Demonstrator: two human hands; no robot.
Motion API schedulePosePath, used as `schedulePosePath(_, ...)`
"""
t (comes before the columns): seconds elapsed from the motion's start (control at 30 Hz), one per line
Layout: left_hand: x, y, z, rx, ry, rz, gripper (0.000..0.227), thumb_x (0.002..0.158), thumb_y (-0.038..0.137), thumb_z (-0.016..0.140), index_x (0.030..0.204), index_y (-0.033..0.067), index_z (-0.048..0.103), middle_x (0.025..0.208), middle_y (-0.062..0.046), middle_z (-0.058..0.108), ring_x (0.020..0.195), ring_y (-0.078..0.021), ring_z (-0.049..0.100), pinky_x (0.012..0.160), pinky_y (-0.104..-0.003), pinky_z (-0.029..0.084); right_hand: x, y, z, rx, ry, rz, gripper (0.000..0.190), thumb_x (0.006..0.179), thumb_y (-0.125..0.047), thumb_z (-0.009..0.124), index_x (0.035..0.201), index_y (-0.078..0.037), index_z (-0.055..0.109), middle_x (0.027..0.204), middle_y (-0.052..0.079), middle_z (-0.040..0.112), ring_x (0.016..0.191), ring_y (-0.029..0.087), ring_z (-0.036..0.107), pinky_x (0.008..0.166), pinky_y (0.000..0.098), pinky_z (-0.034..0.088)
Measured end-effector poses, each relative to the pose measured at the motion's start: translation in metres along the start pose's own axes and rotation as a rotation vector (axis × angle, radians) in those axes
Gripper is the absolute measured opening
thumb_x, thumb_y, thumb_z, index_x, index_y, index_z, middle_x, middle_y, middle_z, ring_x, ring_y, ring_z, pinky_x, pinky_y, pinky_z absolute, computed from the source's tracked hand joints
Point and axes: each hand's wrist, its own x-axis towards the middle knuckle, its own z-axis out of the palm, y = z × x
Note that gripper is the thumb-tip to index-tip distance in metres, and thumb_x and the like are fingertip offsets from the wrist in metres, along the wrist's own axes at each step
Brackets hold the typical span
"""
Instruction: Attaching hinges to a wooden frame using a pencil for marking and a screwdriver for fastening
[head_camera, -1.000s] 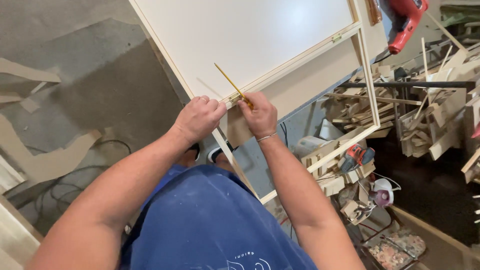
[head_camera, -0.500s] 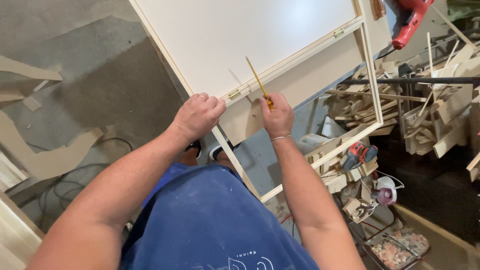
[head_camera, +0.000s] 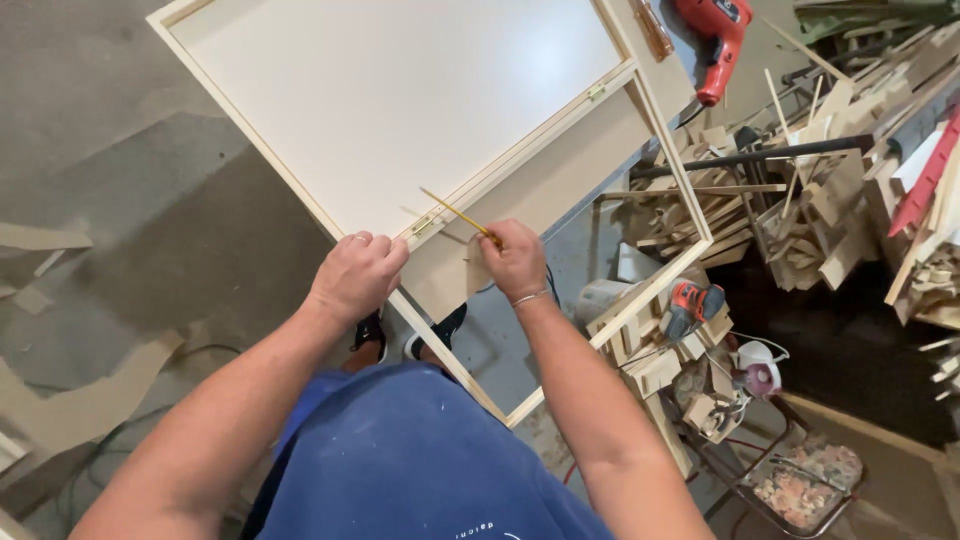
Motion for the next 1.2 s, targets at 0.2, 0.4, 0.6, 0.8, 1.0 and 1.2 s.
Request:
schedulePosePath(0.2, 0.000, -0.002, -0.002, -0.013, 0.007, -0.005, 0.032, 0.074, 0.025, 0.065, 0.103, 0.0120, 0.065, 0.072, -0.006, 0.052, 0.065, -0.0257, 0.058, 0.067, -0.037, 0.054, -0.011, -0.024, -0.003, 0.080, -0.108, 0.157, 0.009, 0.083, -0.028, 0.077, 0.091, -0.025, 0.074, 0.078, 0.005, 0.063, 0.080, 0.029, 0.069, 0.071, 0.0419, 0.055)
schedulePosePath(0.4, -0.001, -0.001, 0.001, -0.024, 0.006, -0.012, 0.031, 0.077, 0.026, 0.063, 0.105, 0.0119, 0.065, 0.075, -0.006, 0.053, 0.067, -0.0258, 0.059, 0.068, -0.038, 0.054, -0.034, -0.018, 0.012, -0.081, -0.079, -0.053, 0.010, 0.081, -0.024, 0.077, 0.089, -0.025, 0.071, 0.075, 0.000, 0.059, 0.075, 0.024, 0.068, 0.072, 0.0375, 0.057)
schedulePosePath(0.6, 0.002, 0.000, -0.004, -0.015, -0.004, -0.026, 0.030, 0.078, 0.025, 0.061, 0.105, 0.0128, 0.066, 0.073, -0.006, 0.053, 0.066, -0.0257, 0.059, 0.068, -0.037, 0.053, -0.039, -0.006, 0.016, -0.354, -0.046, -0.239, 0.010, 0.096, -0.032, 0.061, 0.091, -0.023, 0.060, 0.077, -0.001, 0.048, 0.073, 0.021, 0.062, 0.069, 0.0337, 0.054)
schedulePosePath(0.8, 0.000, 0.003, -0.001, -0.026, 0.000, -0.053, 0.030, 0.074, 0.026, 0.063, 0.100, 0.0121, 0.065, 0.072, -0.005, 0.054, 0.065, -0.0252, 0.059, 0.067, -0.038, 0.053, -0.032, -0.006, 0.003, -0.418, -0.099, -0.318, 0.010, 0.097, -0.030, 0.057, 0.094, -0.021, 0.057, 0.078, 0.000, 0.045, 0.073, 0.022, 0.061, 0.068, 0.0347, 0.053)
schedulePosePath(1.0, -0.009, 0.004, 0.015, -0.010, 0.012, -0.080, 0.027, 0.073, 0.025, 0.065, 0.097, 0.0141, 0.063, 0.072, -0.004, 0.055, 0.066, -0.0244, 0.060, 0.068, -0.038, 0.054, 0.031, -0.020, -0.014, -0.042, -0.058, 0.105, 0.021, 0.105, -0.029, 0.058, 0.093, -0.012, 0.056, 0.080, 0.013, 0.051, 0.080, 0.041, 0.062, 0.067, 0.0505, 0.051)
schedulePosePath(1.2, -0.010, 0.005, 0.019, 0.002, 0.029, -0.074, 0.029, 0.071, 0.026, 0.063, 0.097, 0.0145, 0.064, 0.072, -0.006, 0.056, 0.067, -0.0261, 0.060, 0.068, -0.038, 0.054, 0.139, 0.004, -0.005, -0.227, -0.215, 0.243, 0.019, 0.109, -0.030, 0.053, 0.096, -0.017, 0.060, 0.084, 0.001, 0.056, 0.070, 0.021, 0.063, 0.067, 0.0374, 0.054)
